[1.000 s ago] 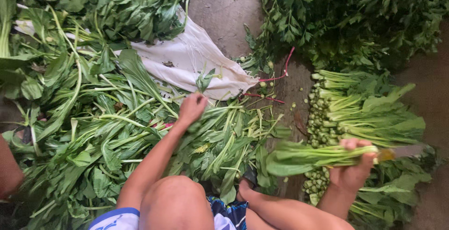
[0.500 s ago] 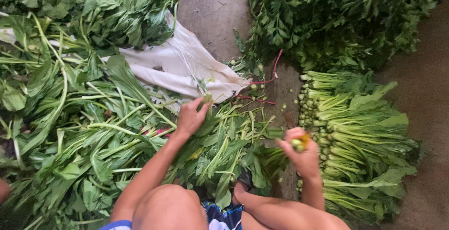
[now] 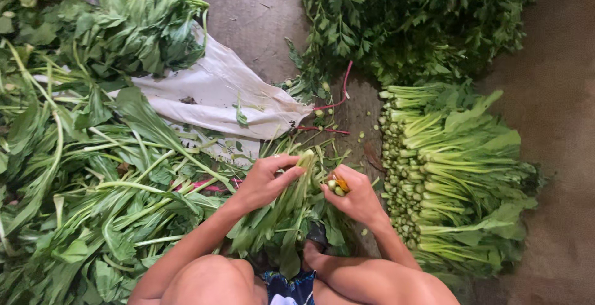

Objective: The person sits on the floor and uses a small knife to trim the stems of leafy green vegetables. They pick up each vegetable, cut the stem, and place the trimmed vegetable into a growing pile on the right.

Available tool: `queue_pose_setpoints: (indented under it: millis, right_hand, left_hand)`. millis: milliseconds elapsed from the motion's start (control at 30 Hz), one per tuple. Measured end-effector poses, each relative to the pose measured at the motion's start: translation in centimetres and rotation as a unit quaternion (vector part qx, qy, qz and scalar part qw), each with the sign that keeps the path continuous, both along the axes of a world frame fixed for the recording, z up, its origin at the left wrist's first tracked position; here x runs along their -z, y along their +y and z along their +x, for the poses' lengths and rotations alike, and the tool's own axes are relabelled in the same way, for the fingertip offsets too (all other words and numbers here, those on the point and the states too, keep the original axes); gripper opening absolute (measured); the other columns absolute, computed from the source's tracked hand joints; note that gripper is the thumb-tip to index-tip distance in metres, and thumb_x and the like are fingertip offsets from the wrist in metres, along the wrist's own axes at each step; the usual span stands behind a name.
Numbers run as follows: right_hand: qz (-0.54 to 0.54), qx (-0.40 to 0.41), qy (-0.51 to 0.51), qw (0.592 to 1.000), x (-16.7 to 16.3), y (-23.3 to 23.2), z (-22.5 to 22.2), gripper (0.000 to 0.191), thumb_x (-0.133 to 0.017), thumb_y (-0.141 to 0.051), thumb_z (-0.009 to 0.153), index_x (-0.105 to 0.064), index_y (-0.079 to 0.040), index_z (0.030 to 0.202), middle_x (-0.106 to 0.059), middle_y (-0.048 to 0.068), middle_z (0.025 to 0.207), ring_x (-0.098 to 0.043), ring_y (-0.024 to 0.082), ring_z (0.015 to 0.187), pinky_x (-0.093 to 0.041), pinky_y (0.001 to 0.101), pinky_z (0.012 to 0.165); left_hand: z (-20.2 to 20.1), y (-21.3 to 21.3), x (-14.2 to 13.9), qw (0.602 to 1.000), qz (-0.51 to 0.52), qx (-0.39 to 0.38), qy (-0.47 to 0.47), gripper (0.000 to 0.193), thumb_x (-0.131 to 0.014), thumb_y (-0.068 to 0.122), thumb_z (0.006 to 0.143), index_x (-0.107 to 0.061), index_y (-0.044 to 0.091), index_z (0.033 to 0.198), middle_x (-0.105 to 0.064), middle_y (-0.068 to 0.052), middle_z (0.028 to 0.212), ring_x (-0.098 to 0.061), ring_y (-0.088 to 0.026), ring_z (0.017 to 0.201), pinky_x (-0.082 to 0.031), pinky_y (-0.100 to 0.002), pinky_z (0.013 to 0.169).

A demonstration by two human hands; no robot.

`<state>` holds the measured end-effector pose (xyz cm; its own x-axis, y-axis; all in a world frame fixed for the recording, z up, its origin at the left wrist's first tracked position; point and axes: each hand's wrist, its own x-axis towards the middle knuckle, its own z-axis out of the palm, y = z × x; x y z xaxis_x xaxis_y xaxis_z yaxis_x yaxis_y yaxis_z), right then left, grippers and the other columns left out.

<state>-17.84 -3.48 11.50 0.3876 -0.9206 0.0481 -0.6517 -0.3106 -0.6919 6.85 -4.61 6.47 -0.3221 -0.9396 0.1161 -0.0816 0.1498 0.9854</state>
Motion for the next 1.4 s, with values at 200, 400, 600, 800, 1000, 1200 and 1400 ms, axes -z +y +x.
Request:
queue_pose_setpoints:
  millis: [200,400,600,800,1000,1200,1400]
  right_hand:
    - [0.018,-0.004,0.003,1.000,-0.1,0.4,-0.1,0.025,-0.080,-0.013,0.081,-0.060,-0.001,0.089,-0.059,0.013,0.079,-0.061,0.029,0.069,-0.050,0.0387,0.064]
    - [0.021,-0.002,0.018,1.000,0.5,0.4,0.0,0.026,-0.081,-0.013,0.081,-0.059,-0.001,0.088,-0.057,0.014,0.078,-0.059,0.032,0.067,-0.049,0.0408,0.062]
    - [0.011,-0.015,0.029,0.999,1.2,0.6,-0.3,0.024,-0.080,-0.013,0.080,-0.059,-0.003,0.088,-0.058,0.014,0.080,-0.060,0.034,0.069,-0.049,0.0423,0.062]
    - [-0.009,-0.007,0.060,0.998,3.1,0.3,-1.8,0.024,-0.080,-0.013,0.080,-0.059,-0.003,0.088,-0.060,0.014,0.080,-0.062,0.036,0.073,-0.049,0.0425,0.065]
    - [0.225,0.072,-0.138,0.962,3.6,1.2,-2.3,0.022,-0.084,-0.013,0.084,-0.065,-0.003,0.087,-0.059,-0.001,0.075,-0.052,0.009,0.069,-0.046,0.0287,0.061]
    - [0.284,0.014,-0.252,0.925,3.3,1.1,-1.6,0.053,-0.083,-0.014,0.078,-0.063,-0.013,0.126,-0.052,-0.009,0.082,-0.049,0.003,0.073,-0.044,0.0220,0.066]
    - [0.260,-0.004,-0.262,0.930,5.8,1.3,-2.8,0.018,-0.081,-0.011,0.087,-0.066,-0.004,0.095,-0.062,-0.003,0.085,-0.054,0.006,0.076,-0.046,0.0256,0.068]
  left_hand:
    - [-0.9,0.7,-0.4,0.997,0.075,0.019,0.015,0.029,-0.071,0.021,0.093,-0.075,0.006,0.117,-0.079,-0.006,0.099,-0.072,-0.011,0.082,-0.058,-0.027,0.073]
    - [-0.8,0.9,-0.1,0.999,-0.019,0.031,-0.016,0.025,-0.067,0.019,0.097,-0.074,0.005,0.118,-0.077,-0.010,0.096,-0.073,-0.018,0.084,-0.056,-0.031,0.076]
    - [-1.2,1.0,0.7,0.996,-0.075,0.044,-0.028,0.023,-0.066,0.017,0.098,-0.072,0.003,0.116,-0.074,-0.011,0.094,-0.071,-0.024,0.083,-0.055,-0.034,0.075]
    - [-0.8,1.4,0.1,0.995,-0.095,0.042,-0.002,0.023,-0.066,0.015,0.098,-0.074,0.004,0.118,-0.073,-0.010,0.093,-0.070,-0.023,0.082,-0.054,-0.034,0.075]
    - [-0.6,1.2,0.2,0.999,0.033,0.027,0.014,0.027,-0.069,0.017,0.096,-0.073,0.005,0.121,-0.077,-0.005,0.098,-0.069,-0.012,0.081,-0.056,-0.028,0.073]
    - [-1.7,1.7,2.5,0.978,0.148,0.116,0.088,0.032,-0.064,0.019,0.100,-0.071,0.003,0.126,-0.076,-0.001,0.102,-0.064,-0.004,0.085,-0.055,-0.023,0.074]
    - [-1.5,1.7,3.9,0.937,0.264,0.168,0.156,0.029,-0.060,0.021,0.103,-0.068,0.002,0.123,-0.073,0.000,0.096,-0.066,-0.004,0.083,-0.056,-0.023,0.073]
